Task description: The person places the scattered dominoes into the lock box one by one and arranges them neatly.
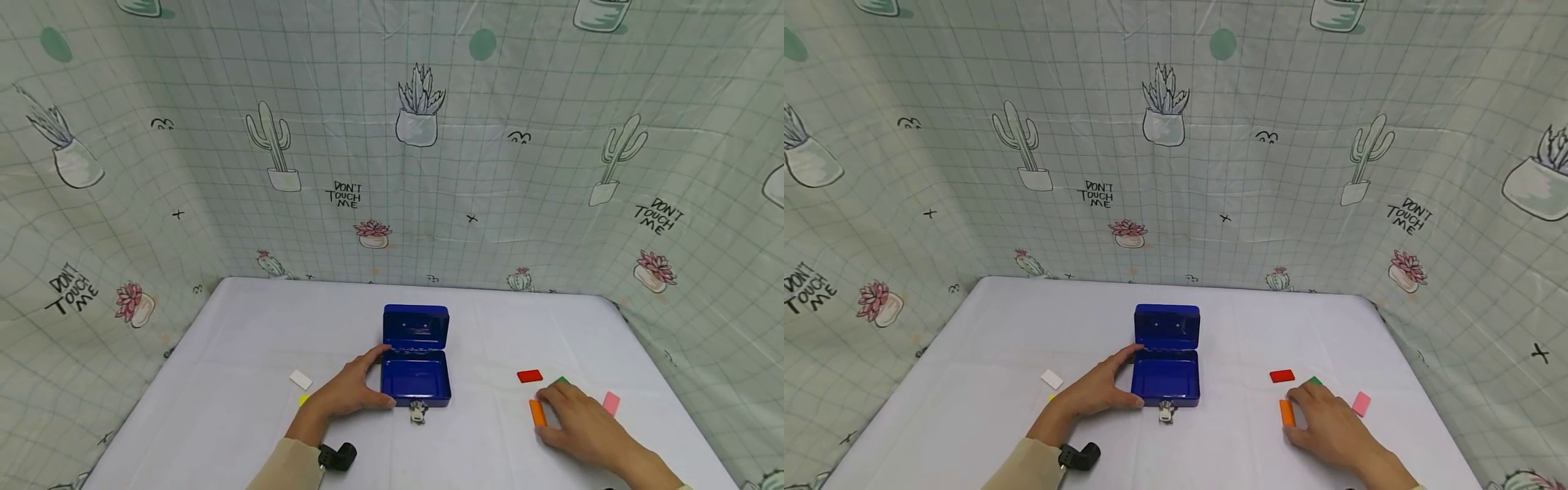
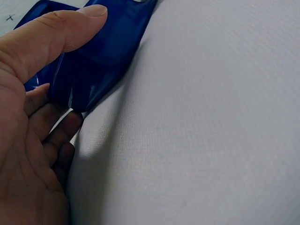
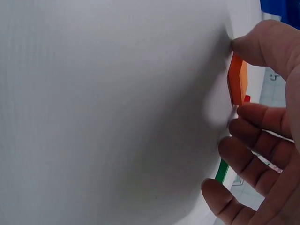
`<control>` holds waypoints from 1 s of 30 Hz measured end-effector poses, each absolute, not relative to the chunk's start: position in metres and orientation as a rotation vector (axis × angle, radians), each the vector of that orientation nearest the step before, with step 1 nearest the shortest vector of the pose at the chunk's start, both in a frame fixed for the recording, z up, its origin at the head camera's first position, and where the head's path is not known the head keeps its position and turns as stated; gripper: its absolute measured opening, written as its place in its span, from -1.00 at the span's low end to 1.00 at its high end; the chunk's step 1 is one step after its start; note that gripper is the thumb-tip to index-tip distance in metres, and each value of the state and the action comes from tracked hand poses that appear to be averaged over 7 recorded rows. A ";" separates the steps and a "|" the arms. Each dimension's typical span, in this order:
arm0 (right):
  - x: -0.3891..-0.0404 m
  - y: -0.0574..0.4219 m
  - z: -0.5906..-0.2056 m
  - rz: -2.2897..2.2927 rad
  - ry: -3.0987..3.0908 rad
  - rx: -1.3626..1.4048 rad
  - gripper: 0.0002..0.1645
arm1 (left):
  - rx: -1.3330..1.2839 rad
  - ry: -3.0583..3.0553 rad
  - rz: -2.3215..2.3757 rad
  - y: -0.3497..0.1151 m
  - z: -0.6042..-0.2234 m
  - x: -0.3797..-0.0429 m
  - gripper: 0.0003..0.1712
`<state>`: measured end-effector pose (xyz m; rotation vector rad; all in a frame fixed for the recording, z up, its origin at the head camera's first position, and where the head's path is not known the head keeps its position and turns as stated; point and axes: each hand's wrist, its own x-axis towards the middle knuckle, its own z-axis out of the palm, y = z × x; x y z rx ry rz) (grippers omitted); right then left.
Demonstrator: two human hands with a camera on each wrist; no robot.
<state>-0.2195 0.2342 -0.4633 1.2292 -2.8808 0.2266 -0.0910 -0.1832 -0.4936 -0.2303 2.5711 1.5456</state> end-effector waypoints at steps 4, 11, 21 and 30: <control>-0.222 0.234 -0.463 0.219 -2.924 1.261 -0.49 | -0.209 2.569 1.557 -0.183 -0.492 -0.089 0.24; -0.224 0.228 -0.466 0.206 -2.812 1.281 -0.56 | -0.188 2.569 1.561 -0.182 -0.491 -0.087 0.24; -0.235 0.215 -0.468 0.081 -2.585 1.317 -0.51 | -0.185 2.568 1.562 -0.183 -0.493 -0.090 0.25; -0.246 0.193 -0.467 0.136 -2.399 1.369 -0.54 | -0.182 2.574 1.559 -0.186 -0.493 -0.091 0.25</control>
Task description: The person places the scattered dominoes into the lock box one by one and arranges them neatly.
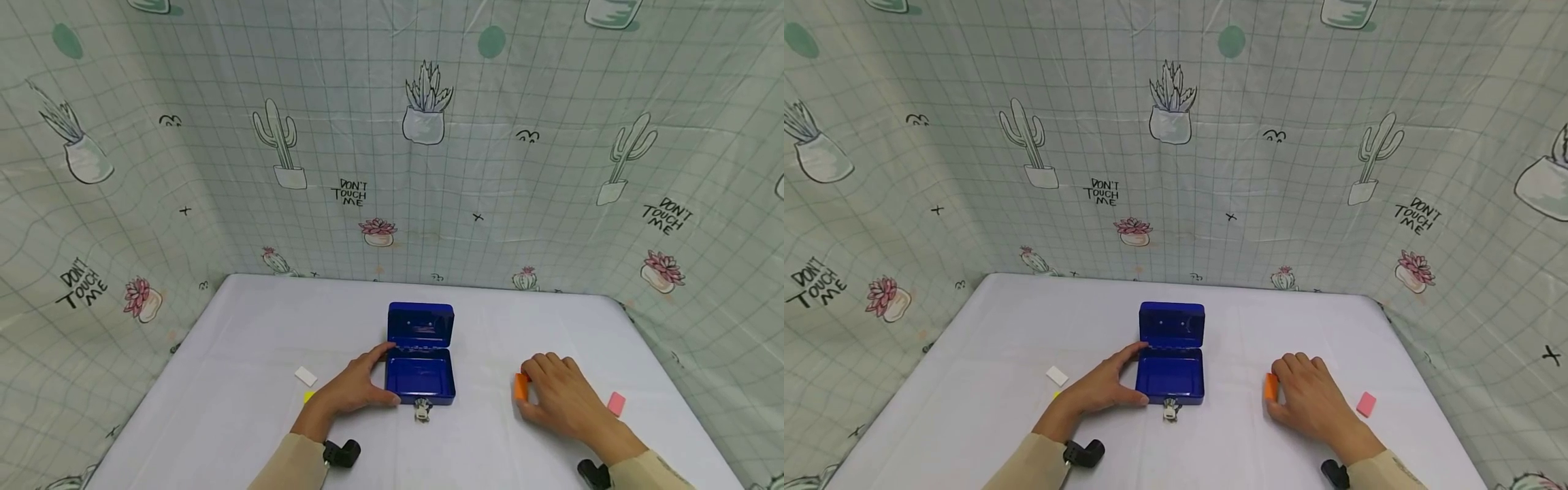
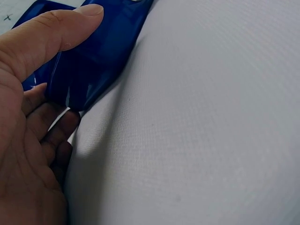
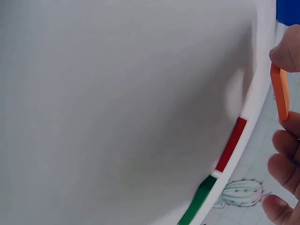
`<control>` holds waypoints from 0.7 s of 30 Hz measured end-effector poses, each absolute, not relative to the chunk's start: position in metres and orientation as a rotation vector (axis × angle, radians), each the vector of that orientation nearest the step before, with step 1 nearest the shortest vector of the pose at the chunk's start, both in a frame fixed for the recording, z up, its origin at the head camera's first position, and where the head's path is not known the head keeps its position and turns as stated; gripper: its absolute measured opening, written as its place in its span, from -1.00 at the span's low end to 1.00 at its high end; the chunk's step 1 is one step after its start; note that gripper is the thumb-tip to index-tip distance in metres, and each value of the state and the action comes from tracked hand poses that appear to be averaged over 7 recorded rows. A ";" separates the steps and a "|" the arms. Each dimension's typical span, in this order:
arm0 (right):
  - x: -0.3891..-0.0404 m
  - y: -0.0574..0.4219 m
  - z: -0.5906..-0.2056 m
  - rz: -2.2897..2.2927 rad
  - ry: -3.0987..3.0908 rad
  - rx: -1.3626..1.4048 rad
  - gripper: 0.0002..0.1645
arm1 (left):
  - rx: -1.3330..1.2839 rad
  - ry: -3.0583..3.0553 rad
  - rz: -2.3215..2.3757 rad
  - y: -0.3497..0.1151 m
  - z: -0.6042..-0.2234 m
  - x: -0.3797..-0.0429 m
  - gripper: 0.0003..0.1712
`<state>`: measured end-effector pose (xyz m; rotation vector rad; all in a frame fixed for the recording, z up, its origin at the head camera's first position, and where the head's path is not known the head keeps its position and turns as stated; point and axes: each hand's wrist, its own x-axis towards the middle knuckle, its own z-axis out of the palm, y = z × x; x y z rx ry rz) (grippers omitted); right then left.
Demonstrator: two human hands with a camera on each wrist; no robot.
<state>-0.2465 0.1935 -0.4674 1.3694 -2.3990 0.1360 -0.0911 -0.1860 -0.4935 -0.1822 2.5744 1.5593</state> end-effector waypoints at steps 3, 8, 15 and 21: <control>-0.249 0.183 -0.465 0.123 -2.389 1.386 -0.54 | -0.179 2.579 1.556 -0.187 -0.494 -0.092 0.24; -0.251 0.165 -0.460 0.090 -2.375 1.416 -0.49 | -0.173 2.590 1.546 -0.187 -0.493 -0.092 0.24; -0.250 0.143 -0.452 0.081 -2.401 1.440 -0.49 | -0.188 2.587 1.544 -0.187 -0.492 -0.091 0.23; -0.248 0.125 -0.452 0.085 -2.395 1.453 -0.48 | -0.163 2.589 1.552 -0.186 -0.494 -0.090 0.24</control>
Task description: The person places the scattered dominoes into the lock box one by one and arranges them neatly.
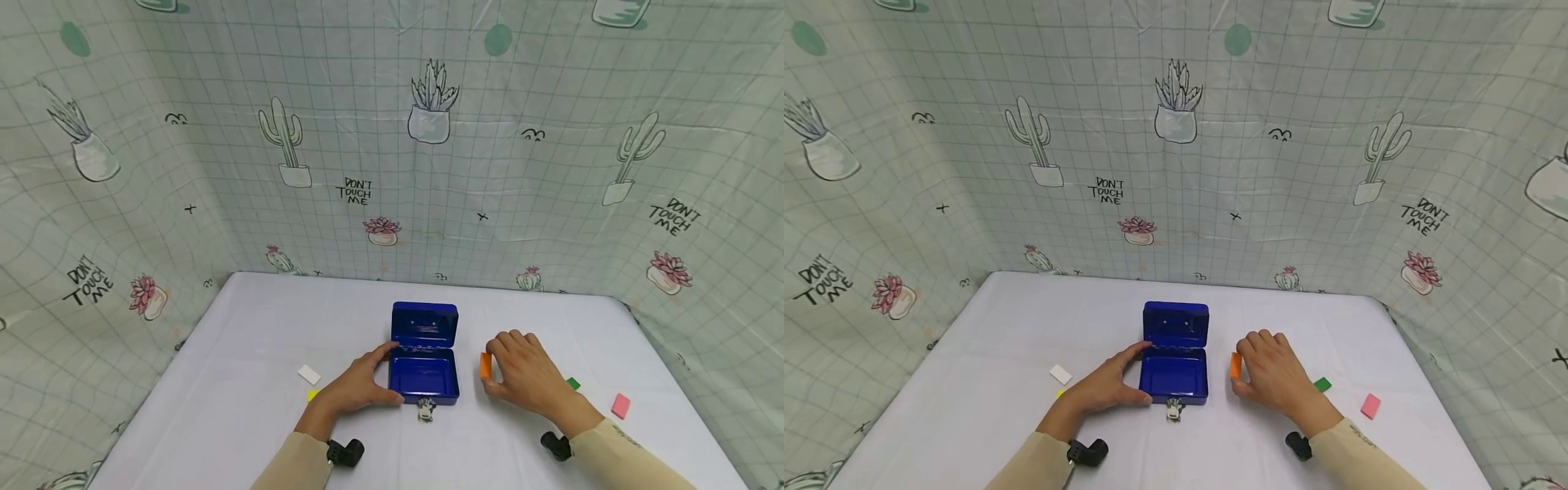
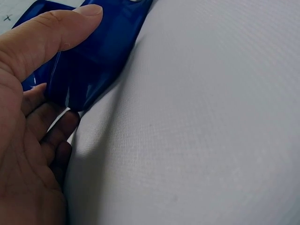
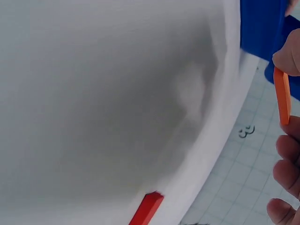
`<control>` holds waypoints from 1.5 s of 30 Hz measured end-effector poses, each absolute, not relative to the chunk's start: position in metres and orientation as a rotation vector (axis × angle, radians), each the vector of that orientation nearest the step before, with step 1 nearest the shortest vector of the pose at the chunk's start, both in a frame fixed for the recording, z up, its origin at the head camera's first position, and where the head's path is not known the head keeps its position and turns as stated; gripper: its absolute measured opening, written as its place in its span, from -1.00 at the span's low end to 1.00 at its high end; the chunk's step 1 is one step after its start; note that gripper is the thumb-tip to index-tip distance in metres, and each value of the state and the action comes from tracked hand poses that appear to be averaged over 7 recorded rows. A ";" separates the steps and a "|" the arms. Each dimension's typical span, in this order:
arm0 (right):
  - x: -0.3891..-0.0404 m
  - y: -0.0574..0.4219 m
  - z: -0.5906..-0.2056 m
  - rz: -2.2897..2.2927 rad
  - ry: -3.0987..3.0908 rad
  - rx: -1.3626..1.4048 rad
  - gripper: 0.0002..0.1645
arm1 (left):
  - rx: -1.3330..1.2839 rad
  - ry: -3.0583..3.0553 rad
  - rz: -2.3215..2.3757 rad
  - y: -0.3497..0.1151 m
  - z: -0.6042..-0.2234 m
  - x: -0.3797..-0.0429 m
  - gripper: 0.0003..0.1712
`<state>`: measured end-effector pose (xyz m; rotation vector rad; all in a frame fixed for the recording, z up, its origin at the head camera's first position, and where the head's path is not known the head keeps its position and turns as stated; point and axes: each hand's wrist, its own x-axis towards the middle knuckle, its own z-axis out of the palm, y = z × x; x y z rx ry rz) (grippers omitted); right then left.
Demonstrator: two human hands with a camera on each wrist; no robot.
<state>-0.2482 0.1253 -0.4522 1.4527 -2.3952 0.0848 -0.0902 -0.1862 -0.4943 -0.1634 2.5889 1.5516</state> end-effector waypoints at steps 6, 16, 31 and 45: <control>-0.245 0.106 -0.449 0.086 -2.356 1.475 -0.48 | -0.160 2.580 1.566 -0.186 -0.498 -0.091 0.24; -0.229 0.069 -0.446 0.080 -2.372 1.529 -0.43 | -0.171 2.570 1.586 -0.186 -0.497 -0.092 0.24; -0.211 0.018 -0.460 0.024 -2.234 1.629 -0.39 | -0.139 2.546 1.601 -0.188 -0.495 -0.091 0.22; -0.205 -0.006 -0.471 -0.002 -2.285 1.721 -0.41 | -0.116 2.555 1.575 -0.190 -0.494 -0.091 0.24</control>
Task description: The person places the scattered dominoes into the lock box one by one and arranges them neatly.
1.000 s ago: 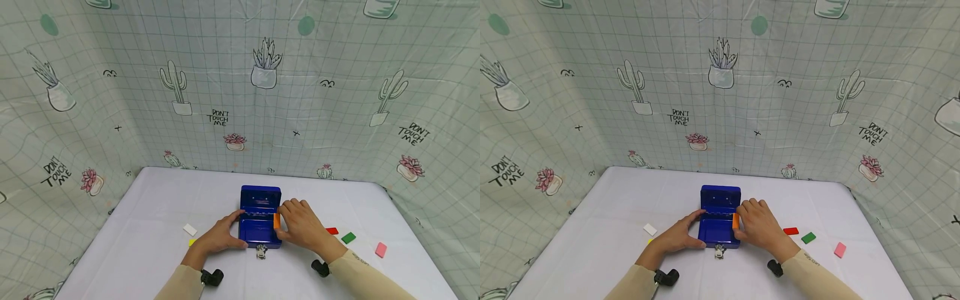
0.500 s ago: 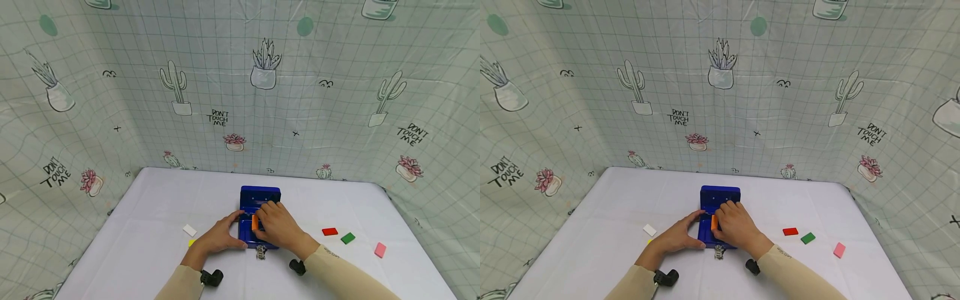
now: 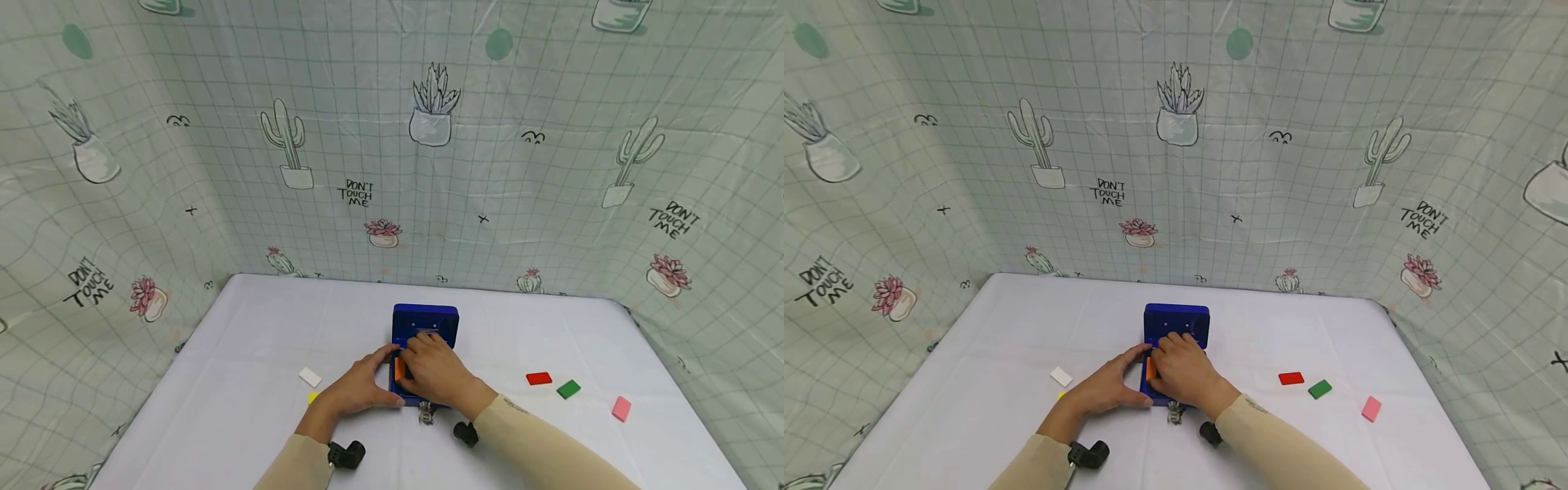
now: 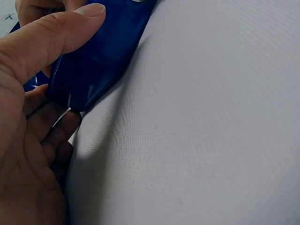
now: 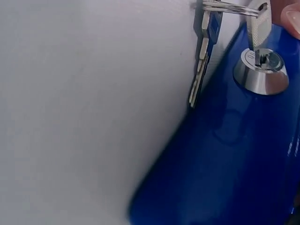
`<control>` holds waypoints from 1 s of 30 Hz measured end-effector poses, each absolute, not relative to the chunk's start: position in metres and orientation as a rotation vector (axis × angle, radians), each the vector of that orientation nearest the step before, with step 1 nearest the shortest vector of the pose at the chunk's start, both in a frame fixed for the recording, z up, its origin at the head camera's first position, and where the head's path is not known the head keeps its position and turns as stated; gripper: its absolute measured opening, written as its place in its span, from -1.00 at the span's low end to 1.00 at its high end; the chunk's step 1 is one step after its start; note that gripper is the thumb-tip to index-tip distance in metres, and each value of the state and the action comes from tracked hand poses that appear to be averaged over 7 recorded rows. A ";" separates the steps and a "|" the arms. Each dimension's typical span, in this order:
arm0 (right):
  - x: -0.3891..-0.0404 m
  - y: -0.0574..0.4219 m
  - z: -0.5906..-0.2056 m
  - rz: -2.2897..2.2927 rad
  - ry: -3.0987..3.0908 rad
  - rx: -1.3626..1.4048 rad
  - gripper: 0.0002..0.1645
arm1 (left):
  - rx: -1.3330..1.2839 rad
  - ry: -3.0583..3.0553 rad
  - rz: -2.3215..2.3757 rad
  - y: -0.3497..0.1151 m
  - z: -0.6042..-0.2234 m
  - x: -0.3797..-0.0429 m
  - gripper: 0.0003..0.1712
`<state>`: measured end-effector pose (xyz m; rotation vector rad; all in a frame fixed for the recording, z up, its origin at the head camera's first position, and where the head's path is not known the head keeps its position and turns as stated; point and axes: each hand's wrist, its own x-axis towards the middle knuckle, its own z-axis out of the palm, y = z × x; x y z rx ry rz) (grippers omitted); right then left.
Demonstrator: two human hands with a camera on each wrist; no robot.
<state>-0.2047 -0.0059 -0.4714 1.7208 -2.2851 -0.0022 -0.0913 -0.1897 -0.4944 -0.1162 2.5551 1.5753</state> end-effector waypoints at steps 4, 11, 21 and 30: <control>-0.205 -0.009 -0.474 -0.009 -2.292 1.724 -0.42 | -0.114 2.555 1.576 -0.190 -0.493 -0.091 0.24; -0.205 -0.011 -0.474 -0.017 -2.307 1.717 -0.39 | -0.127 2.542 1.585 -0.189 -0.493 -0.092 0.24; -0.206 -0.013 -0.475 -0.032 -2.312 1.730 -0.39 | -0.130 2.549 1.576 -0.189 -0.494 -0.092 0.26; -0.205 -0.012 -0.476 -0.047 -2.318 1.742 -0.46 | -0.121 2.564 1.560 -0.189 -0.495 -0.091 0.26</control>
